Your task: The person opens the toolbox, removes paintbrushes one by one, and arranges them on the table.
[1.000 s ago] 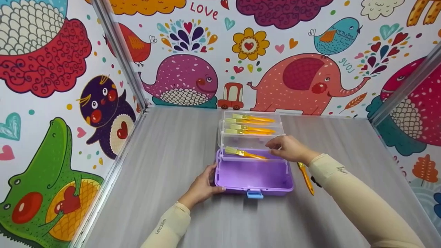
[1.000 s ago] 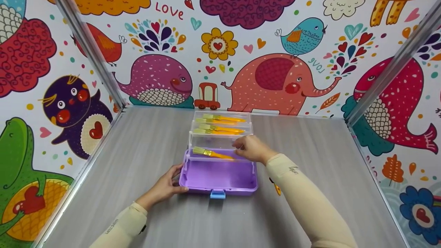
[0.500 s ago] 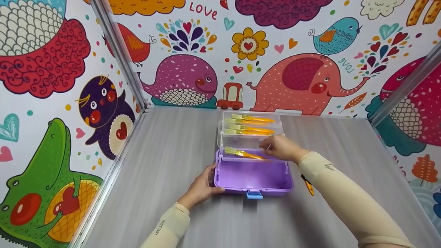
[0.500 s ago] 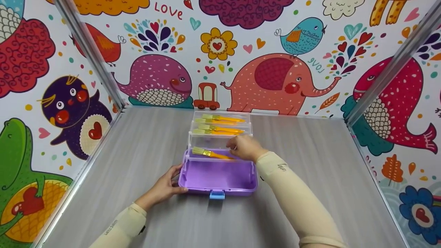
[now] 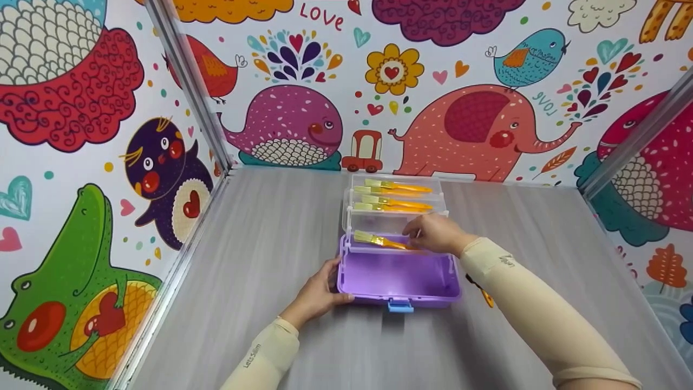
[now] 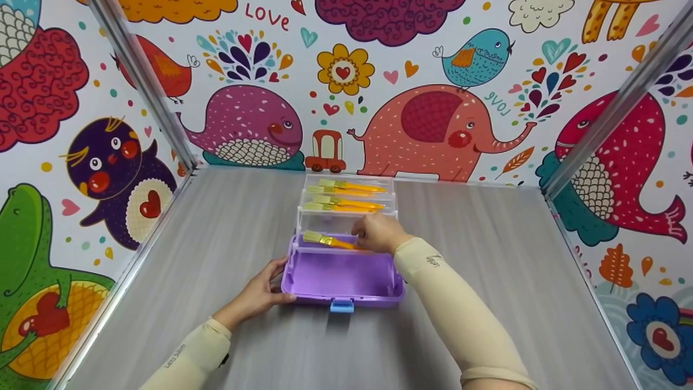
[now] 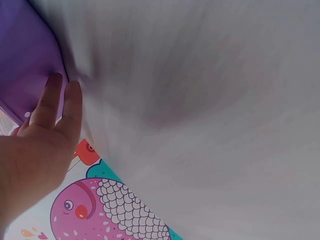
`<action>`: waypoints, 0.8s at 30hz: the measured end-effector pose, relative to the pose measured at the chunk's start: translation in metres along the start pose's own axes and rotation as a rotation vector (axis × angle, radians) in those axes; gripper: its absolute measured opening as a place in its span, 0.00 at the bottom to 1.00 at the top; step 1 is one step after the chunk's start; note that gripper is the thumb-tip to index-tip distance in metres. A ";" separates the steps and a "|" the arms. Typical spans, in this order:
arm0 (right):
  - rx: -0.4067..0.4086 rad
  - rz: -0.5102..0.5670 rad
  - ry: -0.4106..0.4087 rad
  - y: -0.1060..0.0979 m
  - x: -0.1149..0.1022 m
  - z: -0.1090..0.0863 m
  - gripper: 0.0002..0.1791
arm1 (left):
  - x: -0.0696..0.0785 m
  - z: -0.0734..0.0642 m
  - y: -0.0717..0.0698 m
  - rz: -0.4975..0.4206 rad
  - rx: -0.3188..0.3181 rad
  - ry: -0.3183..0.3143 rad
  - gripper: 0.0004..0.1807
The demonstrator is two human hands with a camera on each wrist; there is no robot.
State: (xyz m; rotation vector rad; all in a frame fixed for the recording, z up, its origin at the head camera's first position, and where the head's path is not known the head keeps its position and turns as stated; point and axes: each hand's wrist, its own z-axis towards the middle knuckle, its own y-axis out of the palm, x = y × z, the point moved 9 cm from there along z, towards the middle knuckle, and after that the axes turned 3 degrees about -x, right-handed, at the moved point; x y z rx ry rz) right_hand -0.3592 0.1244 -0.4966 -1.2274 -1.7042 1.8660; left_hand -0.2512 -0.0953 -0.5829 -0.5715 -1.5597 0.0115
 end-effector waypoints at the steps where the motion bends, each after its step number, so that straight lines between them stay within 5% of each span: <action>1: -0.005 -0.005 0.004 0.001 0.000 0.001 0.12 | 0.000 0.000 0.000 0.003 0.001 -0.006 0.52; 12: -0.032 -0.036 0.055 0.009 0.001 0.010 0.13 | 0.001 -0.001 0.000 -0.002 0.004 -0.011 0.52; 24: -0.033 0.030 -0.073 0.011 -0.014 0.014 0.09 | 0.002 -0.001 -0.002 0.002 0.009 0.013 0.52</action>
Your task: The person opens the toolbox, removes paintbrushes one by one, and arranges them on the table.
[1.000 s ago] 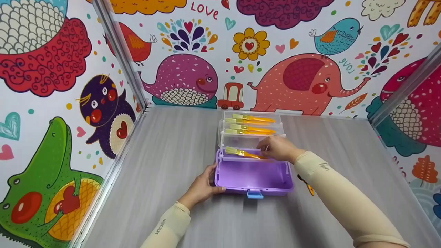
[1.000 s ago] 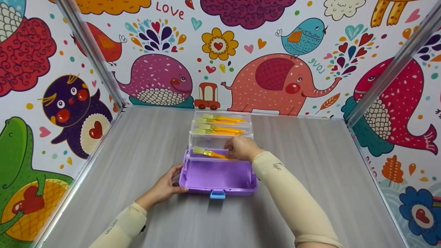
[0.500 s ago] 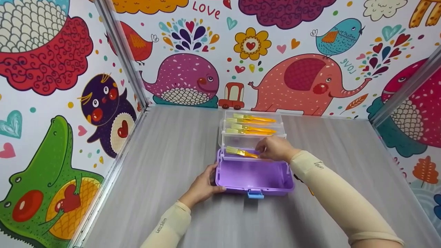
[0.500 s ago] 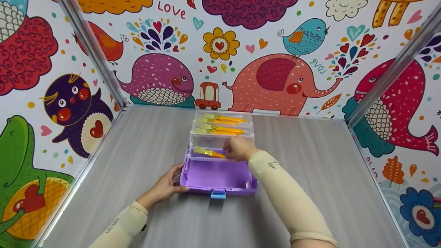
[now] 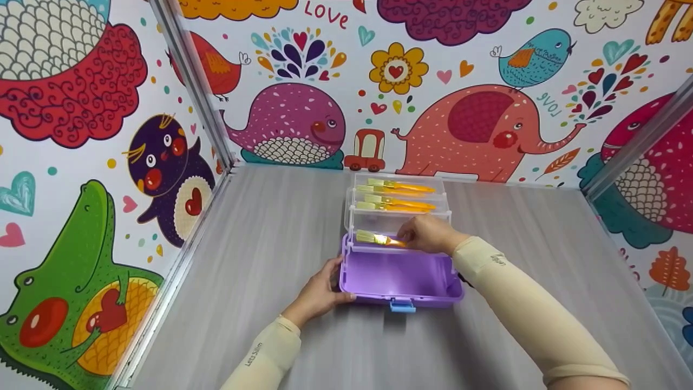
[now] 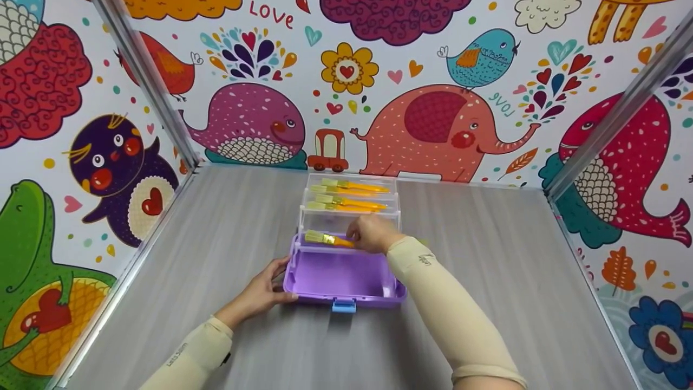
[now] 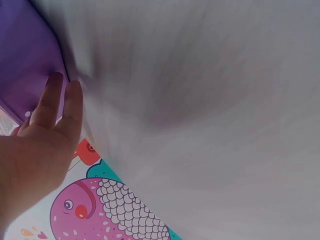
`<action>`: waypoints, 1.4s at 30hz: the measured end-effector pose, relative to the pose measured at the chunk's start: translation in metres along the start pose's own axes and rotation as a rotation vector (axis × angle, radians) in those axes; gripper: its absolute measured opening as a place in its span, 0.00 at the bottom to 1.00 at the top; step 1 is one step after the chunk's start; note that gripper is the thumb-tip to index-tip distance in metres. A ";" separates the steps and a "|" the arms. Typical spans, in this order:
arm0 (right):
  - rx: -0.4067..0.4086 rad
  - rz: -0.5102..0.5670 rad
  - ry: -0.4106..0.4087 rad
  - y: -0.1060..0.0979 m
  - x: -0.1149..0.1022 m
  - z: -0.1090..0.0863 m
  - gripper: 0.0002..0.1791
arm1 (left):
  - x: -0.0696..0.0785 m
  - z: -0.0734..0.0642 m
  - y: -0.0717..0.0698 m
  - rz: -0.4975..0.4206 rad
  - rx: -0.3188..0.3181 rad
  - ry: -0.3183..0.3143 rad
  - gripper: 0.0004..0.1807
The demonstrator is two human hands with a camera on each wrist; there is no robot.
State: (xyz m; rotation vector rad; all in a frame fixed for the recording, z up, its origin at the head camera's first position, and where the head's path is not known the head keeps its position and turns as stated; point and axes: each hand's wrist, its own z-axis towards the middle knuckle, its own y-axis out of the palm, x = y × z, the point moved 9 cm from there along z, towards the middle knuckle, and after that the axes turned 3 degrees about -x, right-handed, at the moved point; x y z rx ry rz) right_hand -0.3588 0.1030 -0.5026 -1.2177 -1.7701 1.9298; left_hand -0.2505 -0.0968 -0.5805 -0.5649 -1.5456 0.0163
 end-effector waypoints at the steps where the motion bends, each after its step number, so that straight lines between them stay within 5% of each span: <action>1: 0.000 -0.003 -0.001 0.000 0.000 0.000 0.09 | 0.000 0.000 0.000 0.001 0.001 0.001 0.52; 8: -0.019 -0.001 0.054 0.001 0.002 0.000 0.11 | 0.000 -0.001 0.000 0.016 0.008 -0.004 0.52; 28: -0.005 -0.030 0.015 -0.007 -0.001 -0.004 0.20 | -0.001 0.000 0.000 -0.023 0.002 0.006 0.51; 42: 0.021 0.010 0.141 -0.035 0.010 -0.024 0.18 | 0.002 0.000 0.001 -0.045 -0.006 0.032 0.52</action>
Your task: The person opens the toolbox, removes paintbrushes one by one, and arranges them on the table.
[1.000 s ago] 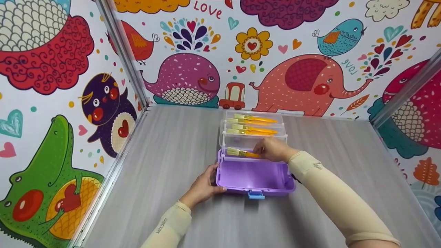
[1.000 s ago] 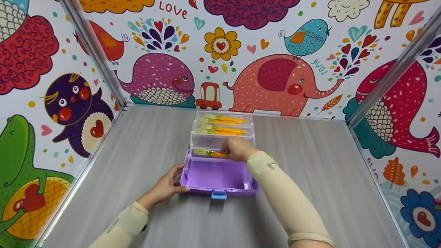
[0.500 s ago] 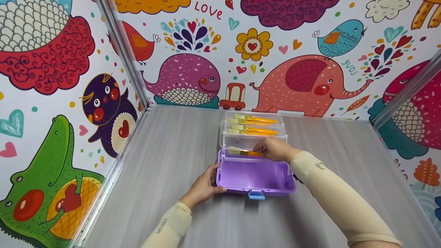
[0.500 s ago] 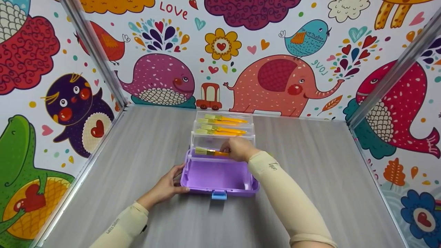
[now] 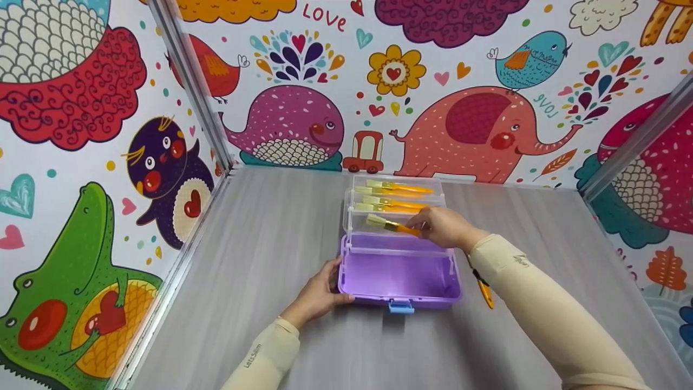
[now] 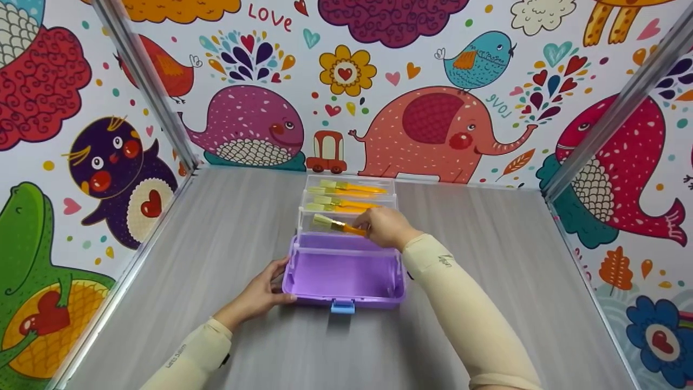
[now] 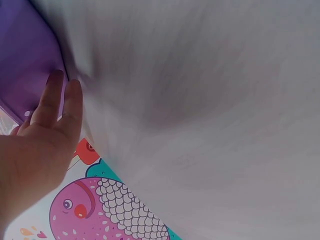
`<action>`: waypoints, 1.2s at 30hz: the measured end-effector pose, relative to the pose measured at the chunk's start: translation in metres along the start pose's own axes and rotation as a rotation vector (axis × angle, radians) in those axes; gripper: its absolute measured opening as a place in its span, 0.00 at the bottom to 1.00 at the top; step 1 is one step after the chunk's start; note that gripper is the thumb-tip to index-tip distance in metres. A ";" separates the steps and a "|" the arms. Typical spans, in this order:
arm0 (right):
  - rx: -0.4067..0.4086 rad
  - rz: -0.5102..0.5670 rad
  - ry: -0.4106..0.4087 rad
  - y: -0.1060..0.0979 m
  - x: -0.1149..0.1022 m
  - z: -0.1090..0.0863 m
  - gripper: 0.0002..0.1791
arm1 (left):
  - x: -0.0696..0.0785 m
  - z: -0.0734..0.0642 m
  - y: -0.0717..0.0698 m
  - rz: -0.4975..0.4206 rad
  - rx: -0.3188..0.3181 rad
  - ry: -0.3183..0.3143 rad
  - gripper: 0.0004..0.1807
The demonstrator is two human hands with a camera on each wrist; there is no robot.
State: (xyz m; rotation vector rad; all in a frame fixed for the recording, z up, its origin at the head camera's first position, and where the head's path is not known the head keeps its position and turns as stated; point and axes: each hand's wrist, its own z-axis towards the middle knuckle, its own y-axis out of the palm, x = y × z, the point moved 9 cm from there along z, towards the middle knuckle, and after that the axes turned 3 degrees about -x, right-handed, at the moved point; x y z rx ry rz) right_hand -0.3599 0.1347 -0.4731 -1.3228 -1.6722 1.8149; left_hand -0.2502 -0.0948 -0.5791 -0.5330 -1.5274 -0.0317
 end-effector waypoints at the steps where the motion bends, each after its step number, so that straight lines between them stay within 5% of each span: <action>1: 0.001 0.010 0.013 -0.002 0.001 -0.002 0.18 | 0.000 0.000 0.000 0.003 0.001 -0.001 0.52; 16: 0.016 0.116 0.069 -0.032 0.035 -0.040 0.19 | -0.003 0.002 0.001 -0.020 0.004 -0.014 0.51; 36: 0.019 0.354 0.209 -0.028 0.116 -0.116 0.20 | -0.003 -0.001 -0.001 0.036 -0.002 -0.032 0.52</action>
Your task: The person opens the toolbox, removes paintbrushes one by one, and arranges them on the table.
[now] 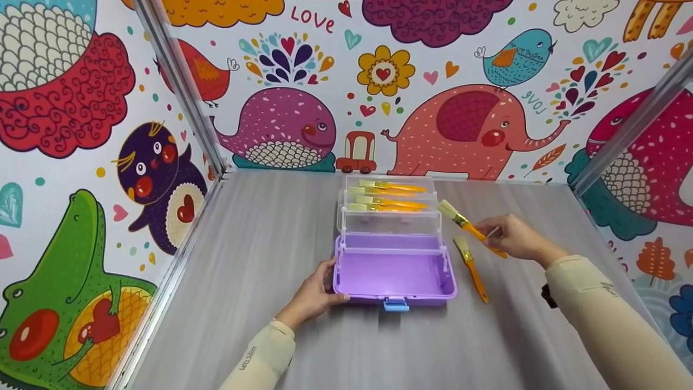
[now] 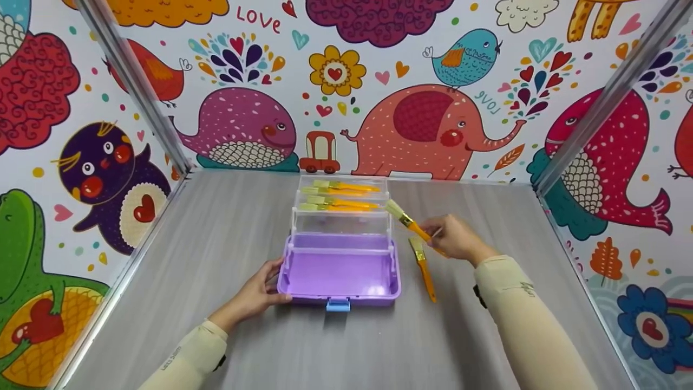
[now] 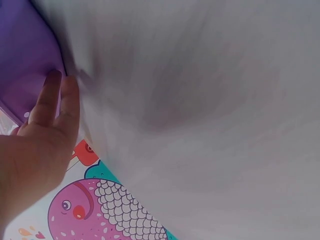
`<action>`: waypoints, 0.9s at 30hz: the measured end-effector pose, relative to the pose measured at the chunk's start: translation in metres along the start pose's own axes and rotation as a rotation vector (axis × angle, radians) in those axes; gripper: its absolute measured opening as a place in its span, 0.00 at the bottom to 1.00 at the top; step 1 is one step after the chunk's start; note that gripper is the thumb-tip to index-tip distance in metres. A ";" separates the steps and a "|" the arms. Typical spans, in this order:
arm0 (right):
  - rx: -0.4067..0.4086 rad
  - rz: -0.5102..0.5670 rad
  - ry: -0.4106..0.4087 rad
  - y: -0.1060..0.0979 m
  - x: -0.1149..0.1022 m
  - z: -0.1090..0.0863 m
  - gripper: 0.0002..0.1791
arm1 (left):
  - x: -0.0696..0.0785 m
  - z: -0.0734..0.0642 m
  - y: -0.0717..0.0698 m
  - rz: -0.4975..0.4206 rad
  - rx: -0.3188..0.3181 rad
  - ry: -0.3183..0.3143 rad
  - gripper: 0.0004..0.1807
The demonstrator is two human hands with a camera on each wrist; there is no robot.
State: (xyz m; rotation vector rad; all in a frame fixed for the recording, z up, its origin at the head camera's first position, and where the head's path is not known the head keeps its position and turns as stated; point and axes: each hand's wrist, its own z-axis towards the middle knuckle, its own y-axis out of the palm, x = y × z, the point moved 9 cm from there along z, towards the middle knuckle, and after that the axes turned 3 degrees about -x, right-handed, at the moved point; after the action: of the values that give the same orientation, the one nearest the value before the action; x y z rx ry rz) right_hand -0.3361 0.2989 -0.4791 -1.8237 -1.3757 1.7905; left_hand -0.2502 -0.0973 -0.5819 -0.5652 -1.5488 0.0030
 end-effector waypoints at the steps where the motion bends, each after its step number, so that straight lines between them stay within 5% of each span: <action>1: -0.001 0.006 0.006 0.000 0.005 -0.002 0.20 | 0.000 0.000 0.000 -0.001 0.001 0.006 0.52; 15: 0.009 0.065 0.167 0.019 0.071 -0.025 0.22 | 0.001 0.001 0.002 -0.039 -0.006 0.023 0.51; 27: 0.022 0.048 0.220 0.043 0.091 -0.029 0.20 | 0.000 0.001 0.001 -0.026 -0.001 0.018 0.51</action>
State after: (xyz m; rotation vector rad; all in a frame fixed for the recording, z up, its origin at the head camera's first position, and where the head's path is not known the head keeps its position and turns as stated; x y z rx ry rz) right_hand -0.3091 0.3549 -0.5635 -1.9889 -1.2348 1.5641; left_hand -0.2507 -0.0962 -0.5824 -0.5441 -1.5384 -0.0229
